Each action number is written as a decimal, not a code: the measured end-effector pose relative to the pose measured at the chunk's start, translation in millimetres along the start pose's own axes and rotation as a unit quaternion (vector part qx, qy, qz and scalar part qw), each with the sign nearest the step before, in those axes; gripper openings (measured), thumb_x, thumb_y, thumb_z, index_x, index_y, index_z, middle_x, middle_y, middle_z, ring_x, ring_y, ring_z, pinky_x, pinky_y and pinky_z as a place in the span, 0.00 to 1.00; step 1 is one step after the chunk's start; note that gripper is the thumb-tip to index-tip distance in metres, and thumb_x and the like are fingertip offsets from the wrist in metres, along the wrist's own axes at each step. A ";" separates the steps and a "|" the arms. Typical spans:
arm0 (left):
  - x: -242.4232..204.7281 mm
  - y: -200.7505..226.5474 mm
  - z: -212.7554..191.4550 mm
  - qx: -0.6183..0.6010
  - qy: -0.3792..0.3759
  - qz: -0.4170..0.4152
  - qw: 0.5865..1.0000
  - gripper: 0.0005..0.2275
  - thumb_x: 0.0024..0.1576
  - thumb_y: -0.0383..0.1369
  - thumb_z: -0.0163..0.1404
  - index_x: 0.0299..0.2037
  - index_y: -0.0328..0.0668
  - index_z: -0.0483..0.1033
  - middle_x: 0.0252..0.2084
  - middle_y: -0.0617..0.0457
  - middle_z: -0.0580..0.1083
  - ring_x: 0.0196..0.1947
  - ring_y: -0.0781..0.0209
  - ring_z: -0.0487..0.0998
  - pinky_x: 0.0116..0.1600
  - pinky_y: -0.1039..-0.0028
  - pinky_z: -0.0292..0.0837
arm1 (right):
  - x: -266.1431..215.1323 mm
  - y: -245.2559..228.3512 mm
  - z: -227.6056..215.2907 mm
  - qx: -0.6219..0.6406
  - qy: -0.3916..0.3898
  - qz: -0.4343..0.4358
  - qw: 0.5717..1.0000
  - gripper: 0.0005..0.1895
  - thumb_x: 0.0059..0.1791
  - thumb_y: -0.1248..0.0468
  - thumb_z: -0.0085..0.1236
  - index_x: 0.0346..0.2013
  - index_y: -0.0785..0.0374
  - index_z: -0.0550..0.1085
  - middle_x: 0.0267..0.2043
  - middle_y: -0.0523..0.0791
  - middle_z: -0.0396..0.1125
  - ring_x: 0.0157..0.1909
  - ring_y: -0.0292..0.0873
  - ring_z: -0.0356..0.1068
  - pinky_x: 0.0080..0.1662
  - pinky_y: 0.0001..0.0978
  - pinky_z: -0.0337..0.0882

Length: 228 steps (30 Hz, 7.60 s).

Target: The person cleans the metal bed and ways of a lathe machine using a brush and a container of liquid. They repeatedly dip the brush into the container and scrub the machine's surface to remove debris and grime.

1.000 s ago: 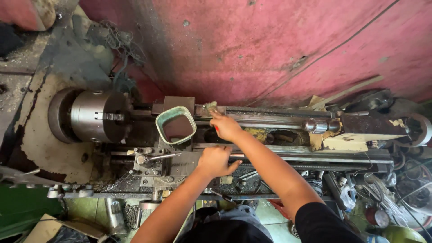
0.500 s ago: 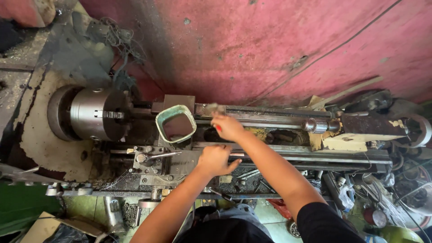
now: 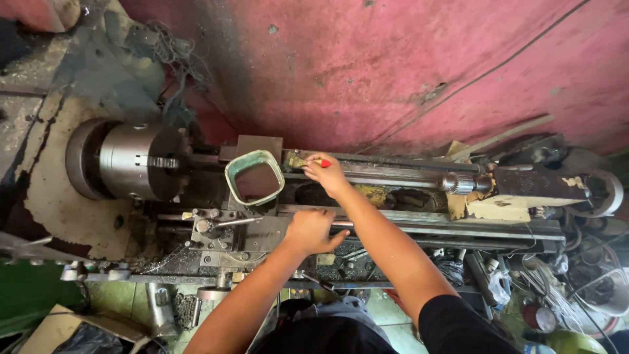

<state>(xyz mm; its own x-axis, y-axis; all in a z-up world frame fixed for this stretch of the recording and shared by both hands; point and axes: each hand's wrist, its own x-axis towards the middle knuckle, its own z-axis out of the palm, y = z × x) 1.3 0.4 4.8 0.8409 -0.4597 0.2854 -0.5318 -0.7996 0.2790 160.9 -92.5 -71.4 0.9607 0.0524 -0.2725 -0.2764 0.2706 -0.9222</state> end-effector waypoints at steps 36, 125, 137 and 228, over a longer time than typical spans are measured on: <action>-1.6 3.0 -10.4 0.028 0.024 0.013 0.999 0.22 0.45 0.63 0.47 0.31 0.54 0.74 0.23 0.58 0.75 0.25 0.55 0.81 0.27 0.65 0.76 | -76.8 -35.6 -119.2 -0.440 0.050 -0.305 0.843 0.09 0.46 0.67 0.64 0.39 0.49 0.81 0.35 0.46 0.78 0.42 0.53 0.78 0.46 0.44 0.75; 3.3 7.4 -9.7 0.025 -0.009 0.027 0.999 0.23 0.42 0.62 0.48 0.32 0.54 0.75 0.24 0.58 0.75 0.26 0.53 0.82 0.28 0.63 0.77 | -56.4 -27.6 -77.7 -0.205 -0.013 -0.242 0.948 0.10 0.48 0.74 0.63 0.43 0.63 0.81 0.43 0.54 0.75 0.41 0.46 0.74 0.40 0.38 0.81; 2.3 5.2 -6.7 0.031 -0.012 0.019 0.999 0.24 0.43 0.65 0.46 0.30 0.57 0.74 0.24 0.58 0.75 0.28 0.55 0.82 0.31 0.63 0.77 | -53.2 -47.5 -65.7 -0.376 -0.050 -0.143 0.914 0.10 0.50 0.60 0.63 0.46 0.47 0.83 0.48 0.45 0.76 0.54 0.51 0.74 0.53 0.43 0.75; 13.0 8.4 -44.3 -0.060 -0.147 -0.044 0.986 0.23 0.50 0.61 0.46 0.32 0.51 0.78 0.29 0.53 0.78 0.32 0.47 0.83 0.38 0.60 0.79 | -37.3 -52.9 -119.0 -0.079 0.218 0.059 0.971 0.08 0.47 0.58 0.60 0.39 0.55 0.77 0.37 0.54 0.76 0.35 0.47 0.79 0.38 0.40 0.80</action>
<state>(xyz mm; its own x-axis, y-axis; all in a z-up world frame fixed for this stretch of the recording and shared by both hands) 3.3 4.8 51.4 0.8675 -0.4972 -0.0177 -0.4489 -0.7976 0.4029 136.7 -223.1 -45.1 0.8288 -0.3478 -0.4383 -0.4180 0.1358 -0.8982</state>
